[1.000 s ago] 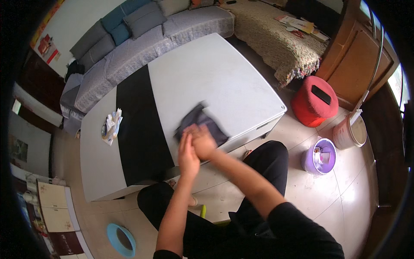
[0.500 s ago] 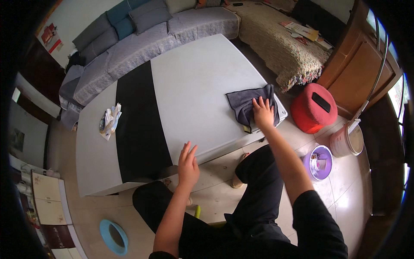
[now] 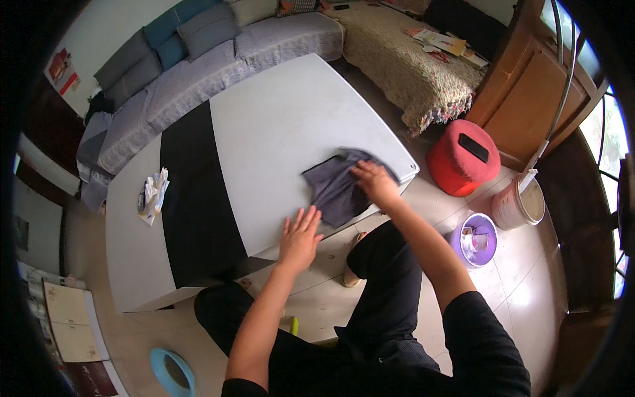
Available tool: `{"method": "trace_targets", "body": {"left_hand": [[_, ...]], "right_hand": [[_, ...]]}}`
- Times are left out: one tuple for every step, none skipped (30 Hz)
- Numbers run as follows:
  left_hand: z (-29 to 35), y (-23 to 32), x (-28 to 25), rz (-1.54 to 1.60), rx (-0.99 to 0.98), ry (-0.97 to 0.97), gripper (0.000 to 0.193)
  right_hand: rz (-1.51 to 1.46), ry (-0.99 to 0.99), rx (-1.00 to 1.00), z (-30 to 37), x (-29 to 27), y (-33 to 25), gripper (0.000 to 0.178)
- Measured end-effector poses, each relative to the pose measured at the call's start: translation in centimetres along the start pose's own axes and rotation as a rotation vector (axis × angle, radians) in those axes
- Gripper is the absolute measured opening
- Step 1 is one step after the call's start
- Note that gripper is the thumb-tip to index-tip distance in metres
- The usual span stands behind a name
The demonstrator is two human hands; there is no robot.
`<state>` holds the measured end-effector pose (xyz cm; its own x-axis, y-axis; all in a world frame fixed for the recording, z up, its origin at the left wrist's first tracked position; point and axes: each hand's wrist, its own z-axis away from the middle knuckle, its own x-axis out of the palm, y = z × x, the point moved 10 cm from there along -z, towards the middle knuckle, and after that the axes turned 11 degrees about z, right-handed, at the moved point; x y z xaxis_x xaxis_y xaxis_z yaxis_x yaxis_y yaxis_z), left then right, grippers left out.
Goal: The person wipes a two-toned table surface with a dark cloth, dips the cloth into a blue basin of water, wrings it out, and continues wiping the table repeatedly.
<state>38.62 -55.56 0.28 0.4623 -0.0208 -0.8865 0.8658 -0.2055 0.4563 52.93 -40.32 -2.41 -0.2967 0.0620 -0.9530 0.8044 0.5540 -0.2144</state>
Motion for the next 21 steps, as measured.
{"method": "trace_targets", "body": {"left_hand": [[-0.3,0.2,0.2,-0.041,0.004,0.011,0.05],[-1.1,0.7,0.4,-0.021,0.012,0.061,0.046],[-2.1,1.0,0.5,-0.048,0.013,0.084,0.042],[-3.2,1.8,0.7,-0.066,0.03,0.102,0.039],[-3.7,2.0,0.2,-0.103,0.015,0.111,0.036],[-4.0,2.3,-0.4,-0.139,0.002,0.12,0.033],[-4.1,2.6,-1.0,-0.174,-0.011,0.128,0.032],[-4.2,2.6,-1.0,-0.183,-0.01,0.117,0.03],[-4.0,1.9,-1.4,-0.192,-0.009,0.107,0.029],[-3.4,1.0,-2.3,-0.21,-0.018,0.098,0.028],[-2.8,-0.4,-3.4,-0.237,-0.072,0.107,0.028],[-2.2,-2.0,-4.3,-0.263,-0.121,0.113,0.028],[-1.2,-3.8,-5.2,-0.204,-0.117,0.138,0.029],[-0.7,-4.8,-6.1,-0.141,-0.113,0.164,0.031],[-0.5,-4.9,-5.6,-0.181,-0.07,0.072,0.034],[-0.5,-4.4,-5.2,-0.187,-0.044,0.052,0.035],[-0.6,-3.9,-4.4,-0.192,-0.018,0.031,0.038],[-0.8,-3.1,-3.6,-0.197,0.007,0.01,0.041],[-1.5,-2.2,-2.9,-0.153,0.031,0.005,0.051],[-2.0,-0.9,-2.3,-0.117,0.085,0.011,0.056],[-2.7,-0.1,-1.0,-0.131,0.117,-0.014,0.056]], "right_hand": [[-0.041,-0.017,0.066,-0.1,-0.7,1.2,0.039],[-0.072,-0.04,0.105,0.0,-1.1,1.6,0.041],[0.068,-0.04,0.13,0.0,-0.9,1.0,0.043],[0.218,-0.038,0.172,0.5,-0.7,0.6,0.045],[0.276,-0.054,0.168,0.3,0.0,-0.8,0.048],[0.276,-0.06,0.127,0.4,0.4,-2.6,0.047],[0.262,-0.038,0.069,0.6,0.7,-4.3,0.046],[0.253,-0.025,0.022,1.1,0.9,-5.3,0.046],[0.163,-0.019,-0.022,1.5,0.8,-6.0,0.044],[0.064,-0.01,-0.074,1.9,0.1,-7.1,0.043],[0.019,-0.032,-0.101,2.1,0.1,-6.8,0.042],[-0.013,-0.033,-0.091,2.4,-0.1,-5.8,0.042],[-0.051,-0.028,-0.087,2.5,-0.7,-5.2,0.042],[-0.082,-0.024,-0.085,2.7,-1.0,-4.5,0.042],[-0.098,0.001,-0.097,2.8,-1.3,-4.1,0.042],[-0.086,-0.01,-0.091,2.7,-1.2,-4.1,0.042],[-0.073,-0.021,-0.085,2.4,-1.3,-4.1,0.042],[-0.061,-0.033,-0.08,2.1,-1.2,-3.9,0.042],[-0.022,-0.036,-0.071,1.4,-0.6,-3.3,0.042],[-0.022,-0.039,-0.061,0.8,-0.7,-2.8,0.041],[-0.01,-0.043,-0.051,-0.1,-0.1,-2.0,0.041]]}}
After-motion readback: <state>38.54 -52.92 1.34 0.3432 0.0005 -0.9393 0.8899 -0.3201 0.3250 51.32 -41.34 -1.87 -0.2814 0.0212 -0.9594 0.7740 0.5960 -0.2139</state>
